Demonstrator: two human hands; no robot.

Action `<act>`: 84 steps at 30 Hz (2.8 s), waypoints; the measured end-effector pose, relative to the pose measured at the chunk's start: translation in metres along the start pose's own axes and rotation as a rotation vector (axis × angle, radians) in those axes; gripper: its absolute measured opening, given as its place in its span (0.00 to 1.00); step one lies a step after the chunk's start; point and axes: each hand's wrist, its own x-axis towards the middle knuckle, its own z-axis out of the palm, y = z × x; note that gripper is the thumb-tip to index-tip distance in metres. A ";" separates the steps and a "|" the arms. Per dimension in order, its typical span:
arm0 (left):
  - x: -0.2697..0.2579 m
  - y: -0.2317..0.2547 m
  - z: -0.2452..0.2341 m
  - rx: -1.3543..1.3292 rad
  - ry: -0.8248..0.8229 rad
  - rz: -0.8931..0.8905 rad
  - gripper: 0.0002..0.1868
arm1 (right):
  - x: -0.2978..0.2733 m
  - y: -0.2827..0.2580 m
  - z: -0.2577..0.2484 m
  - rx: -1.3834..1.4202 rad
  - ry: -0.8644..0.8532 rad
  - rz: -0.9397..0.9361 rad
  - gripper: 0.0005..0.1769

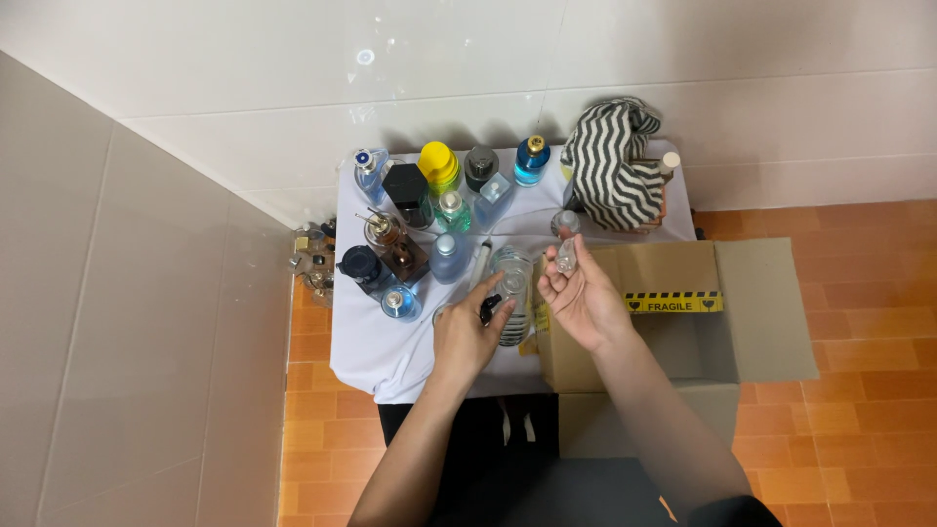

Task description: Decanting perfume from various bottles using a syringe and tube into a box

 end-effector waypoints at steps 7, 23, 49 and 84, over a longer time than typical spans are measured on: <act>-0.009 0.018 -0.013 -0.178 0.059 0.023 0.17 | 0.000 0.000 -0.008 0.019 0.004 0.012 0.18; -0.016 0.028 -0.039 -0.448 0.287 0.381 0.11 | -0.015 0.027 -0.020 -0.016 0.098 0.063 0.12; -0.024 0.036 -0.034 -0.558 0.255 0.516 0.09 | -0.024 0.047 -0.036 0.014 0.193 0.068 0.08; 0.007 0.046 -0.033 -0.518 0.391 0.658 0.15 | -0.007 0.022 -0.014 0.133 0.221 -0.007 0.12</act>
